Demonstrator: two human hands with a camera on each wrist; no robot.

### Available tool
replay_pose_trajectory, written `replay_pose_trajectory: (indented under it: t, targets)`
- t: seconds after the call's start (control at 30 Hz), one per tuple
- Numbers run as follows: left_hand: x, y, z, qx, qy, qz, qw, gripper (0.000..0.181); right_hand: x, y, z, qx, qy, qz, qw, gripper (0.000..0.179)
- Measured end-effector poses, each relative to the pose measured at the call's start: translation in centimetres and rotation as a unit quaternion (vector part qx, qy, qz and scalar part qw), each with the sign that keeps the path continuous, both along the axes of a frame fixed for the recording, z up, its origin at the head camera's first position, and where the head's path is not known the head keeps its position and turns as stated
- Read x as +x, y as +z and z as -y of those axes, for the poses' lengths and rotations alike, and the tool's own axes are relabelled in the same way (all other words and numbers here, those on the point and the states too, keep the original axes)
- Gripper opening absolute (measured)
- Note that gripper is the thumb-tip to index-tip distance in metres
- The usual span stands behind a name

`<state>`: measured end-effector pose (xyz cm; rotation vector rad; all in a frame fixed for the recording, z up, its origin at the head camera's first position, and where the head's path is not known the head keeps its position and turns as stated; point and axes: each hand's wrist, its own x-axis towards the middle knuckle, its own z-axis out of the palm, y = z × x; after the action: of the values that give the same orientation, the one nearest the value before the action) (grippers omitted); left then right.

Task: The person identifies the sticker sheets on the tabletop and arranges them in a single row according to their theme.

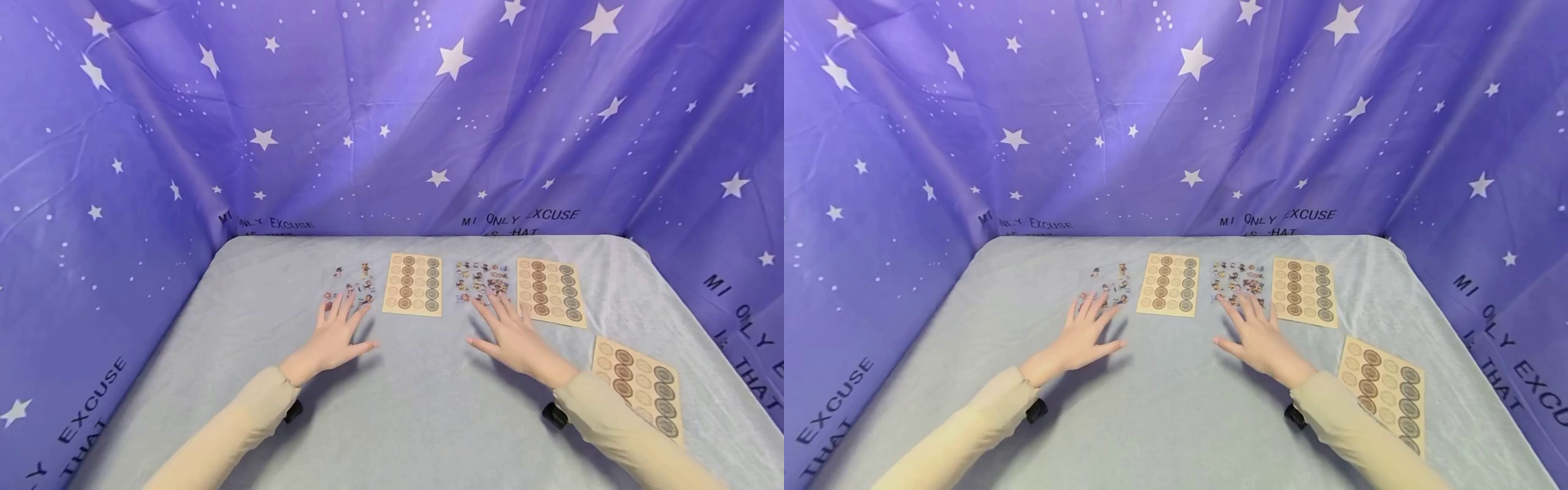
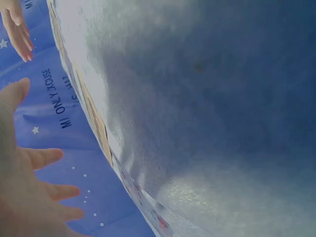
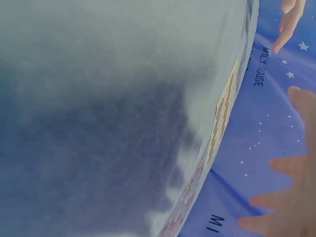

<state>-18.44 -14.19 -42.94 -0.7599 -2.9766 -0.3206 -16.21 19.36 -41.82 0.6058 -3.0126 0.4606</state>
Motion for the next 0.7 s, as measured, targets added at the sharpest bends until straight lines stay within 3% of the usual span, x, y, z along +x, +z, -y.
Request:
replay_pose_trajectory:
  t: [0.2,0.4,0.57,0.7]
  targets:
    - [-1.3,0.3,-0.5,0.016,0.002,-0.011,0.9998,0.068,-1.4,-0.1,0.7,-0.024,0.007,0.003,0.9997,0.071]
    - [-2.9,0.7,-1.0,0.058,0.006,0.005,0.9983,0.054,-3.3,-0.3,1.4,-0.06,0.021,0.007,0.998,0.068]
    - [-4.6,0.7,-1.4,0.126,0.005,0.033,0.9915,0.045,-4.8,-0.7,2.0,-0.107,0.023,0.018,0.9938,0.063]
    - [-5.6,0.8,-2.1,0.172,0.012,0.064,0.983,0.042,-6.0,-0.8,2.4,-0.184,0.008,0.049,0.9817,0.057]
